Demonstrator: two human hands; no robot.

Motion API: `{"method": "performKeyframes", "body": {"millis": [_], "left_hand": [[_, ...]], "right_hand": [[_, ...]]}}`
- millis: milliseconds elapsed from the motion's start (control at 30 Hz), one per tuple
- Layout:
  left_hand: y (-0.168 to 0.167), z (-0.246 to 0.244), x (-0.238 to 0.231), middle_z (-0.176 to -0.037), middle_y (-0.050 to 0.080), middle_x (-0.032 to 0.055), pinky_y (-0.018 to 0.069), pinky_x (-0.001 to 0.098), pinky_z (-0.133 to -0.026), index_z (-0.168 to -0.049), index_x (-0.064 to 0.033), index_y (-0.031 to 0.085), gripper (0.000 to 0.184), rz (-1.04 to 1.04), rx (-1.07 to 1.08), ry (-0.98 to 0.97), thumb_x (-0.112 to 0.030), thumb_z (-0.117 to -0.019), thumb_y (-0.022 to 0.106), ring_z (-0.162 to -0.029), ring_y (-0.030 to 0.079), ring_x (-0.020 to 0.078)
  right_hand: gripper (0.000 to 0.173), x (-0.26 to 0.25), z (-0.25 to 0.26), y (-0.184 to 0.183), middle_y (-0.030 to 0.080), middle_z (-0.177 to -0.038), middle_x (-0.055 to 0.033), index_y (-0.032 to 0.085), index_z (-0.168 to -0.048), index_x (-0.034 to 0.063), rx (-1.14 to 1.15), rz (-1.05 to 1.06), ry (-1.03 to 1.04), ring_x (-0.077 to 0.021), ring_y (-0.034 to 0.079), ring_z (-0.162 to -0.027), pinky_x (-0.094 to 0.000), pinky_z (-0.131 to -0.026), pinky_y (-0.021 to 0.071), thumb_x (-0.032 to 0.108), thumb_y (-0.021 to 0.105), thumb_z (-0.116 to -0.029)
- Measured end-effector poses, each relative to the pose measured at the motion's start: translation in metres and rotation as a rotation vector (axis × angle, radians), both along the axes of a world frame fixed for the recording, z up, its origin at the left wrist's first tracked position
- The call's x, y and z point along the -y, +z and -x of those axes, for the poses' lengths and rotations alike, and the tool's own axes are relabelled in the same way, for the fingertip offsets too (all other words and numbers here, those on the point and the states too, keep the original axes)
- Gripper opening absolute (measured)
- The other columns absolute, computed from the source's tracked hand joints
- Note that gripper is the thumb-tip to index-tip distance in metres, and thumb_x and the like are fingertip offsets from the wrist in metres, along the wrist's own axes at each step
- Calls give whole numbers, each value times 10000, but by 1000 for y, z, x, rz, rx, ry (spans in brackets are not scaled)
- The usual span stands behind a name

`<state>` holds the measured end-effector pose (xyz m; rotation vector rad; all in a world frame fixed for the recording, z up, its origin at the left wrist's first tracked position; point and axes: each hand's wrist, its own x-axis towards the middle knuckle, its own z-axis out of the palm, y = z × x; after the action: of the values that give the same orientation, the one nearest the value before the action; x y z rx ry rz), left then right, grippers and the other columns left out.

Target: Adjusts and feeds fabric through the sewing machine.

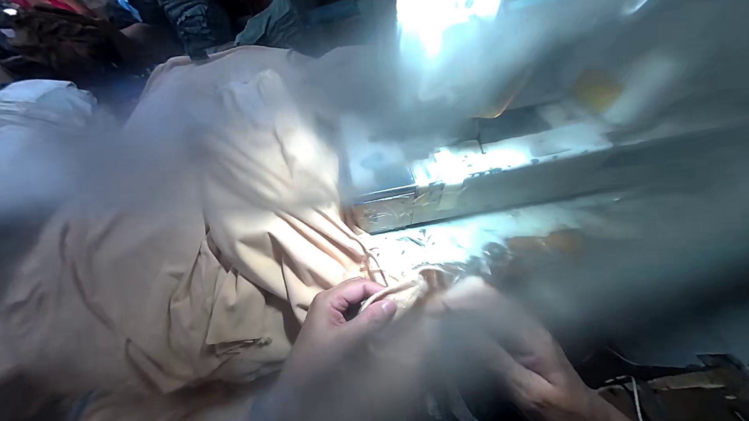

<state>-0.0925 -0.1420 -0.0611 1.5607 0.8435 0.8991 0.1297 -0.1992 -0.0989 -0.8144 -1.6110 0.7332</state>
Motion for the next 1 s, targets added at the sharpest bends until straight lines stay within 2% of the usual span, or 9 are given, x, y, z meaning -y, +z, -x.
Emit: {"method": "performKeyframes", "body": {"millis": [67, 133, 267, 400, 500, 567, 667, 900, 1000], "left_hand": [[1, -2, 0, -808, 698, -79, 523, 139, -668, -968, -75, 733, 106, 6, 5, 10, -97, -970, 630, -714, 628, -38], [3, -5, 0, -746, 665, -100, 477, 118, -604, -936, -92, 730, 150, 20, 1, 24, -97, -994, 592, -645, 581, -55], [5, -6, 0, -704, 609, -135, 419, 100, -539, -904, -122, 718, 232, 27, 6, 20, -97, -1024, 521, -571, 499, -77], [3, -5, -1, -743, 626, -126, 419, 101, -548, -888, -113, 718, 238, 9, 5, 29, -85, -1016, 519, -589, 504, -76], [1, -6, -2, -834, 685, -91, 510, 126, -667, -964, -82, 735, 171, 9, 8, 36, -92, -1001, 568, -713, 609, -50], [1, -9, -2, -829, 706, -73, 547, 155, -709, -996, -69, 732, 126, 32, 36, 30, -86, -989, 607, -749, 652, -22], [0, -13, -3, -783, 697, -73, 538, 160, -676, -953, -77, 742, 114, 66, 44, 60, -72, -969, 629, -709, 641, -17], [-2, -14, -4, -764, 676, -87, 506, 140, -646, -946, -89, 740, 133, 70, 92, 46, -82, -980, 611, -681, 606, -33], [-2, -13, -4, -782, 690, -75, 525, 158, -668, -941, -83, 744, 136, 75, 89, 52, -69, -972, 612, -704, 625, -20]], "right_hand": [[347, 5, 3, 4, 670, -871, -44, 688, -1169, -4, 13, 51, 86, 27, 561, -698, -113, -662, 485, 216, 427, -1107], [351, 5, 8, 6, 630, -776, -17, 674, -1169, -24, 15, 158, 160, 31, 517, -600, -112, -561, 453, 193, 404, -1110], [328, 1, 16, 6, 589, -720, 29, 666, -1151, -5, 10, 263, 153, 56, 464, -522, -99, -485, 410, 192, 408, -1102], [316, 0, 19, 4, 583, -707, 52, 672, -1110, 13, 5, 300, 138, 65, 455, -510, -99, -470, 404, 196, 415, -1099], [309, 0, 18, 5, 584, -704, 60, 675, -1103, 13, -7, 317, 129, 74, 456, -511, -93, -470, 403, 188, 421, -1095], [301, 1, 18, 5, 578, -697, 67, 671, -1083, 23, -7, 323, 122, 76, 455, -508, -92, -468, 403, 189, 420, -1095], [305, 0, 18, 4, 581, -691, 74, 676, -1067, 29, -19, 335, 87, 71, 470, -506, -97, -466, 413, 188, 417, -1093], [297, -2, 17, 4, 572, -670, 93, 674, -1069, 47, -20, 369, 30, 78, 464, -493, -93, -452, 404, 191, 415, -1090], [292, -3, 18, 3, 578, -672, 91, 675, -1059, 44, -28, 367, 30, 77, 463, -492, -97, -450, 405, 180, 418, -1090]]}}
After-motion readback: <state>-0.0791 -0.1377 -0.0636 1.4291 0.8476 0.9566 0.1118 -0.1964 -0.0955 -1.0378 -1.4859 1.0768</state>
